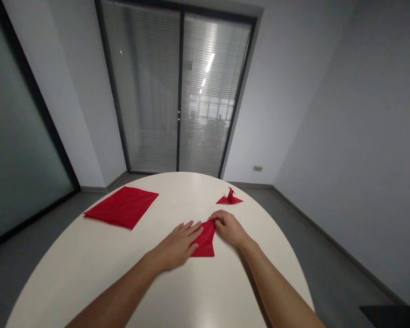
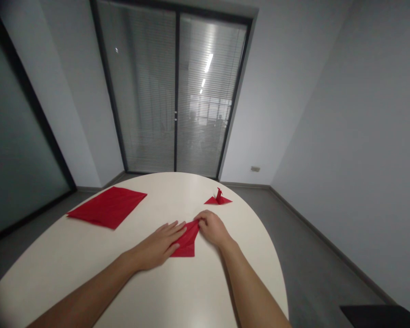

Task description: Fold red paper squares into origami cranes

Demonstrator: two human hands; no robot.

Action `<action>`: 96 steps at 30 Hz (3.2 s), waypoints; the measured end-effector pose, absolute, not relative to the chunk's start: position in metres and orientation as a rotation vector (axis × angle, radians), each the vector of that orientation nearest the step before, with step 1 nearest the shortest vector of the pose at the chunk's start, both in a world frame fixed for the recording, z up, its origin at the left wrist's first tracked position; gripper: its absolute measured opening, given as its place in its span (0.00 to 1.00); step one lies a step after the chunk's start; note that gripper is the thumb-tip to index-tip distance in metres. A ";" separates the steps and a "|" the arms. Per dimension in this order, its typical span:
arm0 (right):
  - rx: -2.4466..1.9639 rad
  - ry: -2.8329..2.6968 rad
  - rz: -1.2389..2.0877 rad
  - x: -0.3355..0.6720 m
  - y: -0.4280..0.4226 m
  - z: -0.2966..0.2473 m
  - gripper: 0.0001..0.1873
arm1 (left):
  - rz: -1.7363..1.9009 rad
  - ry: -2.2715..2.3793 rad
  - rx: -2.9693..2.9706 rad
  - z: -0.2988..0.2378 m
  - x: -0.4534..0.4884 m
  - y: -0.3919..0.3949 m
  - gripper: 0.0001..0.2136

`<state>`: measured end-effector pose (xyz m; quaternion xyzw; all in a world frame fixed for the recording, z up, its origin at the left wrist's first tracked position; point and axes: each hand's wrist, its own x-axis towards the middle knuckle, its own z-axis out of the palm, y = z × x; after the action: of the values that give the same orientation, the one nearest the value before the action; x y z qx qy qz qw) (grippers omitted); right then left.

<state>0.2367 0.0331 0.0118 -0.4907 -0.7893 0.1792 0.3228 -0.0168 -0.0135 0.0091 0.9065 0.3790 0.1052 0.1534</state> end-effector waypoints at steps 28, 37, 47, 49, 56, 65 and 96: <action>-1.476 -2.499 0.557 0.208 0.012 0.017 0.37 | 0.239 1.121 2.654 0.009 -0.020 -0.015 0.29; -1.601 -2.366 0.506 0.220 0.018 0.014 0.44 | 0.334 1.041 2.705 0.007 -0.022 -0.012 0.27; -1.391 -2.424 0.445 0.218 0.018 0.015 0.39 | 0.346 1.044 2.653 0.010 -0.021 -0.014 0.28; -1.359 -2.466 0.492 0.215 0.017 0.014 0.34 | 0.375 1.031 2.648 0.011 -0.021 -0.014 0.28; -1.543 -2.348 0.469 0.220 0.022 0.010 0.32 | 0.363 1.073 2.651 0.004 -0.022 -0.011 0.26; -1.254 -2.472 0.550 0.218 0.019 0.013 0.34 | 0.393 1.284 2.632 0.007 -0.016 -0.012 0.24; -0.926 -2.450 0.452 0.211 0.011 0.028 0.24 | 0.729 1.388 2.514 0.006 -0.019 0.000 0.13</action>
<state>0.2110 0.0111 0.0282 -0.3382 -0.8950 0.1650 0.2396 -0.0192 -0.0005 0.0057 0.8452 0.4665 0.2449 0.0892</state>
